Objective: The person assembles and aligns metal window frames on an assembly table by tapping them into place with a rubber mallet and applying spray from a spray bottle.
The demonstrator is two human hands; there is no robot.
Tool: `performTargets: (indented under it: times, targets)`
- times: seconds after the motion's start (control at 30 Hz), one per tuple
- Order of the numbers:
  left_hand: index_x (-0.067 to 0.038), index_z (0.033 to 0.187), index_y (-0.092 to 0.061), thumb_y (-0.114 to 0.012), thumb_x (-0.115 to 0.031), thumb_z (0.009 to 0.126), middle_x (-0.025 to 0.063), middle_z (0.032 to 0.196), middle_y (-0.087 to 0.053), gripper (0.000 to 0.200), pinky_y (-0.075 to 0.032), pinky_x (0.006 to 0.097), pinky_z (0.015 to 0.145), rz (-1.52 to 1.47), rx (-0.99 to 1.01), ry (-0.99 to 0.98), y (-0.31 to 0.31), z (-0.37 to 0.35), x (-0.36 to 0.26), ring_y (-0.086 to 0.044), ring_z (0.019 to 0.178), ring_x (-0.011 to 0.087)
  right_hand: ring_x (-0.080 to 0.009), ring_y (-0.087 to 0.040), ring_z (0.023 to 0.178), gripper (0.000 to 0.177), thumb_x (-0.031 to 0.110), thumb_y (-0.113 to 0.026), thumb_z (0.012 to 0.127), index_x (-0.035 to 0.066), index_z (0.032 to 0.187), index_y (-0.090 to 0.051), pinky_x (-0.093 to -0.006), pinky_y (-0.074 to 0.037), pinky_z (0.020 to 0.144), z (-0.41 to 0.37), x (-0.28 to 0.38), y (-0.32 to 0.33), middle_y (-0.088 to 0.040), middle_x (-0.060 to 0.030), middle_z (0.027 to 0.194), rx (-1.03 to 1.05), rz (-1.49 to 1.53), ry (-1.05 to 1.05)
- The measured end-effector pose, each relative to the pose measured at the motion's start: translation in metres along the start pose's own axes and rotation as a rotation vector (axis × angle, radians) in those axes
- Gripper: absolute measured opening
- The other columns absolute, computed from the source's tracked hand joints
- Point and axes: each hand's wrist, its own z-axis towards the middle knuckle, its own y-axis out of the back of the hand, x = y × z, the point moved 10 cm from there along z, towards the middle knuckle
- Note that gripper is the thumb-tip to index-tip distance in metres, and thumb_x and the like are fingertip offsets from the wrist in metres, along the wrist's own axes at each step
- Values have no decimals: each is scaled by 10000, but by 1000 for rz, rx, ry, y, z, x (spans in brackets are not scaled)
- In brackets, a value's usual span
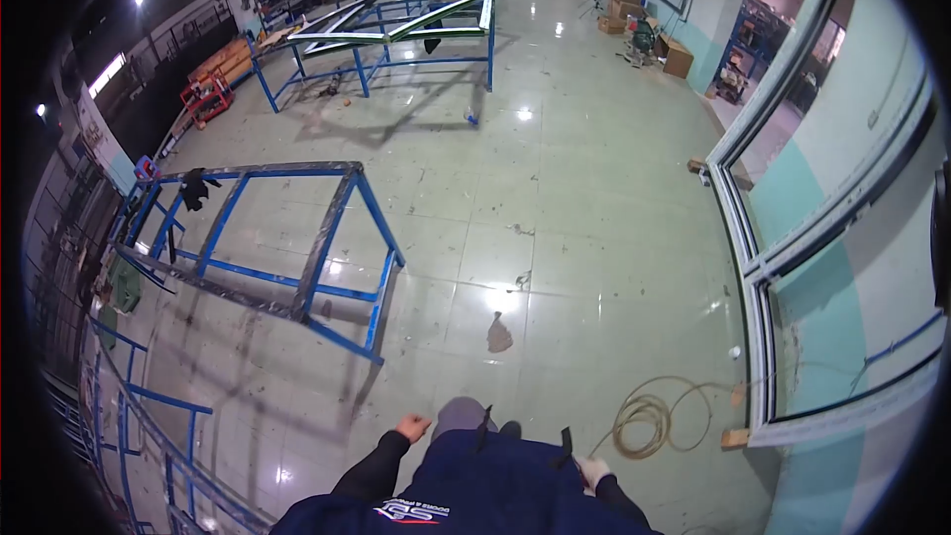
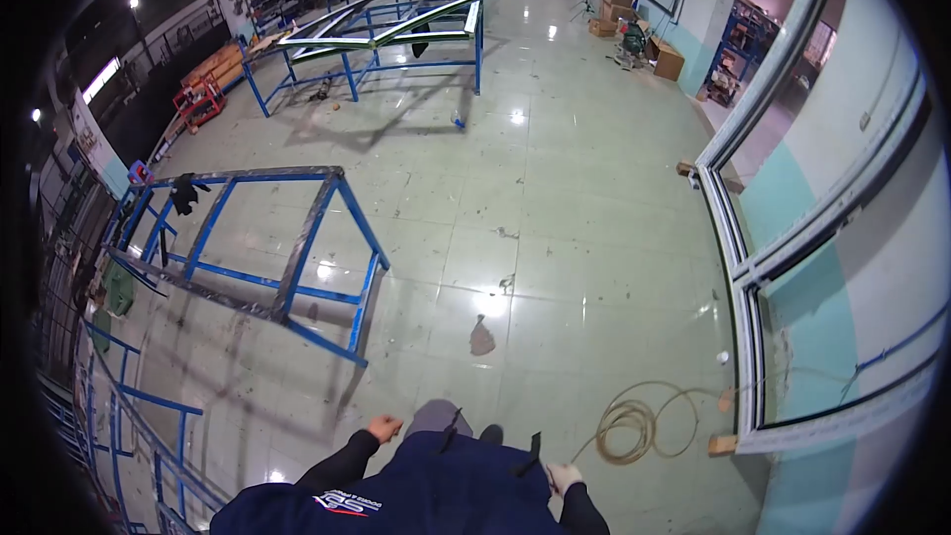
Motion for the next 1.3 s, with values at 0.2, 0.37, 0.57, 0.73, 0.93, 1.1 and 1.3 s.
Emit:
performTargets:
  times: [0.2,0.37,0.57,0.73,0.93,1.1,1.3]
  targets:
    - [2,1011,-716,-612,-375,933,125,789,-714,399,-560,402,596,125,56,526,28,76,10,-667,608,234,-146,-603,582,379,355,-673,923,28,1107,-620,-305,-471,494,132,459,57,-593,-30,717,-186,132,464]
    - [-73,1142,-694,-452,-300,976,199,1095,-720,371,-536,510,896,262,89,292,97,298,-143,-700,1028,376,-135,-614,630,363,358,-664,932,58,1130,-621,-288,-472,522,189,639,57,-597,-15,761,-88,273,433]
    - [57,1042,-706,-672,-502,831,314,1060,-683,598,-519,476,902,121,-167,-44,228,598,-521,-655,1053,434,-194,-580,558,310,351,-655,903,57,944,-564,-368,-453,489,275,605,79,-548,-55,640,-102,184,32]
    - [43,1140,-673,-697,-407,866,243,1069,-710,528,-529,423,904,-14,-281,-349,285,750,-852,-684,1027,357,-273,-670,689,448,418,-580,922,-11,1040,-636,-458,-536,642,418,617,97,-638,-142,704,-23,-526,23]
    - [77,1366,-516,-718,-381,876,274,1306,-608,700,-468,419,1048,116,-290,-498,303,867,-1085,-602,1204,381,-242,-660,642,451,419,-624,888,-28,931,-655,-398,-521,595,530,1015,161,-640,-123,678,-82,-250,45]
    - [73,1456,-407,-723,-428,877,306,1462,-458,828,-364,440,1148,273,-531,-567,406,955,-1219,-420,1388,415,-130,-594,570,449,386,-696,920,-11,1118,-632,-291,-457,487,597,1486,207,-614,-30,693,-261,-110,591]
    - [42,1503,-352,-704,-538,853,261,1568,-333,940,-285,498,1185,485,-713,-488,547,1108,-1376,-303,1473,386,-100,-604,687,405,381,-680,956,48,1180,-621,-245,-449,564,646,1824,180,-617,2,873,-82,283,706]
